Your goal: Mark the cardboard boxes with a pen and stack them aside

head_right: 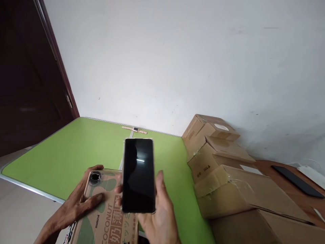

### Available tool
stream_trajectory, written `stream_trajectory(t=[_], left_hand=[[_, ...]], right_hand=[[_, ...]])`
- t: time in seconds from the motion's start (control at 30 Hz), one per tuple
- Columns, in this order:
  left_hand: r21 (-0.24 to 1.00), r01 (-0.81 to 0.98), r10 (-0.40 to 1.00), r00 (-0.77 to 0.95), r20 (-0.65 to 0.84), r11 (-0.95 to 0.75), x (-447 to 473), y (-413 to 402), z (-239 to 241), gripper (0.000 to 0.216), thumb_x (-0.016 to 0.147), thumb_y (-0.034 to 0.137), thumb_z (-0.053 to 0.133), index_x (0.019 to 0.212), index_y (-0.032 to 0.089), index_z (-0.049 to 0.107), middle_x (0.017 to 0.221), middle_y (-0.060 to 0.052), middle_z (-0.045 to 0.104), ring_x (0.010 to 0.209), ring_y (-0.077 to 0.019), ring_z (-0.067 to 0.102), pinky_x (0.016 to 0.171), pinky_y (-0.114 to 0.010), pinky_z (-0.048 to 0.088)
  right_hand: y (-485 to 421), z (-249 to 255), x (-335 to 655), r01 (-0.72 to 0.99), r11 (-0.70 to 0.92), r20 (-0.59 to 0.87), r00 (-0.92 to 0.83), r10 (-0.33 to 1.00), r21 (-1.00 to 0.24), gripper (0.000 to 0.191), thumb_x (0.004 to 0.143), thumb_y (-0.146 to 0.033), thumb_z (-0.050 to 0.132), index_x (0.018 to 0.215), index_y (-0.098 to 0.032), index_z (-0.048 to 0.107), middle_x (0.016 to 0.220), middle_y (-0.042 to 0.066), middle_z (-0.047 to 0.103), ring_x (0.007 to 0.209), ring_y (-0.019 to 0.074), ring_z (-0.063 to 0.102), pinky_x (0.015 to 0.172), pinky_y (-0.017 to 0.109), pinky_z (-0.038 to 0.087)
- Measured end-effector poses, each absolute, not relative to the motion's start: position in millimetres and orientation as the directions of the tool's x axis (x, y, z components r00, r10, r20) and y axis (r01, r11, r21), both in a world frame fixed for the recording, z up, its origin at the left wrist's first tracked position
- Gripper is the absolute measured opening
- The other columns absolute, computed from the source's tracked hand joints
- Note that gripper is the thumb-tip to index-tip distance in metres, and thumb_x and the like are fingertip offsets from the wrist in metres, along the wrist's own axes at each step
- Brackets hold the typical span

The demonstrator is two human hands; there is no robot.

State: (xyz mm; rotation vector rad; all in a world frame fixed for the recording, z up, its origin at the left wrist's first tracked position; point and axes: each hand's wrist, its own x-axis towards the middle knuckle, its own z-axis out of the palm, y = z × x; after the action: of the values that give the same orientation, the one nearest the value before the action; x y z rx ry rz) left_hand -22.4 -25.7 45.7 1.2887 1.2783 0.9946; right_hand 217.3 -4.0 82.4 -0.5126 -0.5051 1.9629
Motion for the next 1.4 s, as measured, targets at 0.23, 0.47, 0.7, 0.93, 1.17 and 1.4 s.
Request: stream_trajectory(t=[0.23, 0.47, 0.7, 0.93, 1.17, 1.4], left_hand=[[0.923, 0.360, 0.990, 0.078, 0.116, -0.136, -33.5, -24.4, 38.9, 0.084, 0.085, 0.068, 0.062, 0.156, 0.026, 0.050, 0.149, -0.016, 0.057, 0.143, -0.0486, 0.045, 0.123, -0.063, 0.037], [0.930, 0.330, 0.986, 0.065, 0.152, -0.165, -32.4, -21.1, 42.1, 0.092, 0.081, 0.079, 0.061, 0.154, 0.023, 0.055, 0.145, -0.017, 0.060, 0.137, -0.0471, 0.051, 0.125, -0.062, 0.033], [0.938, 0.302, 0.985, 0.086, 0.152, -0.171, -33.7, -21.1, 39.4, 0.097, 0.077, 0.085, 0.062, 0.152, 0.023, 0.056, 0.144, -0.016, 0.060, 0.141, -0.0490, 0.046, 0.128, -0.062, 0.027], [0.986, 0.161, 0.991, 0.117, -0.066, 0.047, -33.8, -25.8, 35.0, 0.080, 0.092, 0.067, 0.067, 0.154, 0.026, 0.038, 0.150, -0.018, 0.053, 0.132, -0.0417, 0.060, 0.099, -0.053, 0.060], [0.984, 0.107, 0.988, 0.035, -0.148, 0.143, -30.6, -26.7, 39.9, 0.082, 0.089, 0.066, 0.072, 0.154, 0.027, 0.039, 0.157, -0.016, 0.051, 0.133, -0.0418, 0.061, 0.097, -0.049, 0.062], [0.977, 0.121, 0.983, 0.033, -0.182, 0.177, -28.9, -27.5, 46.5, 0.084, 0.089, 0.069, 0.070, 0.155, 0.029, 0.035, 0.154, -0.016, 0.053, 0.120, -0.0383, 0.069, 0.095, -0.048, 0.062]], right_hand=[[-20.2, 57.0, 147.9, -0.626, -0.641, -0.143, -0.657, 0.740, -0.444, 0.064, 0.097, -0.071, 0.059, 0.122, -0.016, 0.080, 0.105, 0.016, 0.081, 0.092, 0.0308, 0.076, 0.076, 0.044, 0.063], [-20.6, 60.5, 156.7, -0.569, -0.707, -0.173, -0.715, 0.678, -0.419, 0.064, 0.091, -0.074, 0.066, 0.119, -0.018, 0.081, 0.096, 0.016, 0.082, 0.086, 0.0320, 0.077, 0.078, 0.047, 0.061], [-27.4, 57.9, 155.0, -0.516, -0.740, -0.235, -0.728, 0.644, -0.431, 0.065, 0.082, -0.074, 0.076, 0.110, -0.017, 0.083, 0.097, 0.018, 0.083, 0.085, 0.0343, 0.078, 0.078, 0.050, 0.060], [-18.4, 69.6, 198.5, -0.627, -0.578, -0.299, -0.500, 0.813, -0.522, 0.073, 0.084, -0.079, 0.071, 0.113, -0.013, 0.083, 0.105, 0.018, 0.083, 0.088, 0.0316, 0.079, 0.082, 0.045, 0.061], [41.3, 52.4, 278.7, -0.637, -0.253, -0.262, -0.083, 0.962, -0.728, 0.056, 0.089, -0.063, 0.077, 0.120, -0.016, 0.078, 0.116, 0.017, 0.082, 0.100, 0.0364, 0.081, 0.087, 0.051, 0.065], [114.2, -37.8, 277.1, -0.518, -0.334, -0.425, 0.064, 0.903, -0.788, 0.035, 0.105, -0.043, 0.059, 0.109, -0.010, 0.071, 0.089, 0.015, 0.083, 0.079, 0.0288, 0.083, 0.077, 0.039, 0.066]])
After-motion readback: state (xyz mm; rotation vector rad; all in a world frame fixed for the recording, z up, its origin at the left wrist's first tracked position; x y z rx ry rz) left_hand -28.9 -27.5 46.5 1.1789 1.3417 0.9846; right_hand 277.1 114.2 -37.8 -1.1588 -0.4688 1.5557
